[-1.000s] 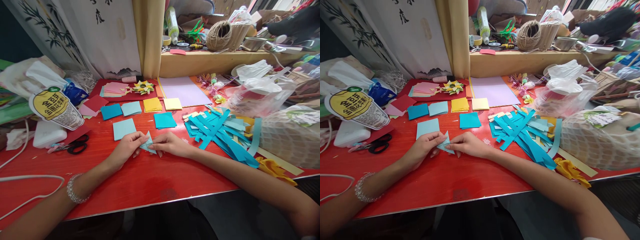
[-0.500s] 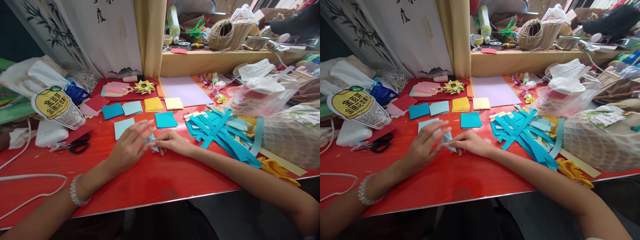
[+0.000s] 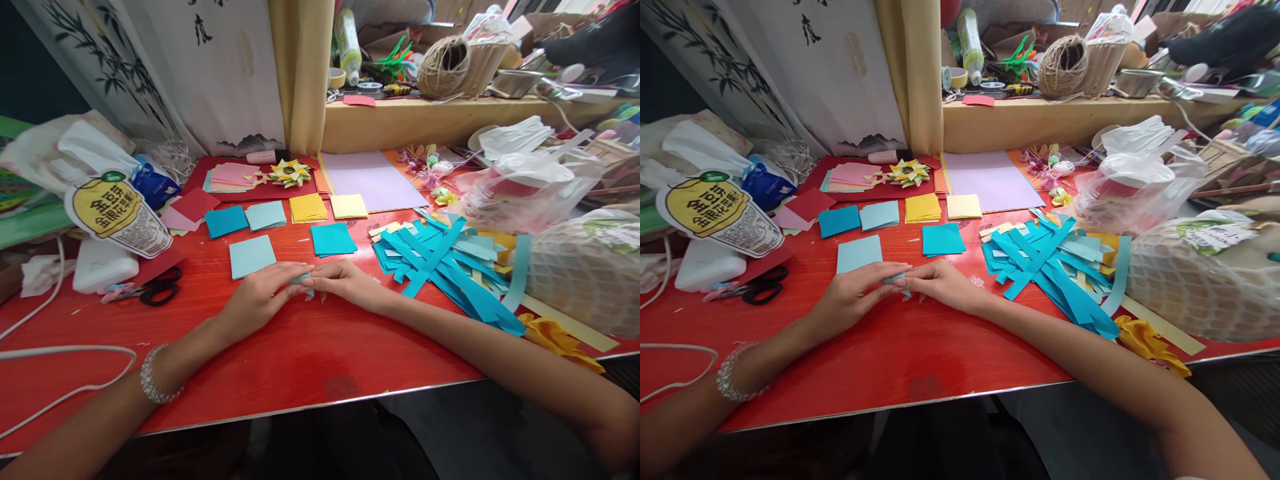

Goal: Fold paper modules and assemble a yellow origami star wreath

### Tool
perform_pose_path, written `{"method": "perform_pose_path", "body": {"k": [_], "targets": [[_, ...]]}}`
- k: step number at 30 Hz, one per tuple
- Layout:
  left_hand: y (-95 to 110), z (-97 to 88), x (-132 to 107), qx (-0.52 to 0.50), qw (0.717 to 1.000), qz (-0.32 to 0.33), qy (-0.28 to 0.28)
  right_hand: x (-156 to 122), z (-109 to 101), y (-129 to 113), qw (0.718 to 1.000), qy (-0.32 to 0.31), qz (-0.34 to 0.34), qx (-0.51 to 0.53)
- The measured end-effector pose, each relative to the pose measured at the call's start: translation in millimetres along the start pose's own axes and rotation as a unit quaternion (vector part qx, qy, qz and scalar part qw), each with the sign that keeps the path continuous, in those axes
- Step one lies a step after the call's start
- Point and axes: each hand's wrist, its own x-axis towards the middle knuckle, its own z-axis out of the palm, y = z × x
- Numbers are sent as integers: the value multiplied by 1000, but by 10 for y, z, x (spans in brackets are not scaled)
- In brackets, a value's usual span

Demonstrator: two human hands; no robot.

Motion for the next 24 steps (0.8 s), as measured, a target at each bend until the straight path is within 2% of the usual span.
{"method": "perform_pose_path", "body": {"k": [5, 8, 10, 16, 24], "targets": [[30, -25, 20, -41, 990, -127, 34, 38, 16, 21, 998, 35, 0, 59], [30, -42, 57, -106, 970, -211, 63, 68, 19, 50, 991, 87, 0, 103], [23, -44, 78, -160, 953, -246, 81, 78, 22, 68, 989, 100, 10, 106], [37, -12, 96, -279, 914, -278, 102, 61, 38, 83, 998, 44, 10, 47], [52, 7, 90, -298, 906, -291, 81, 27, 39, 74, 999, 33, -15, -7]]}}
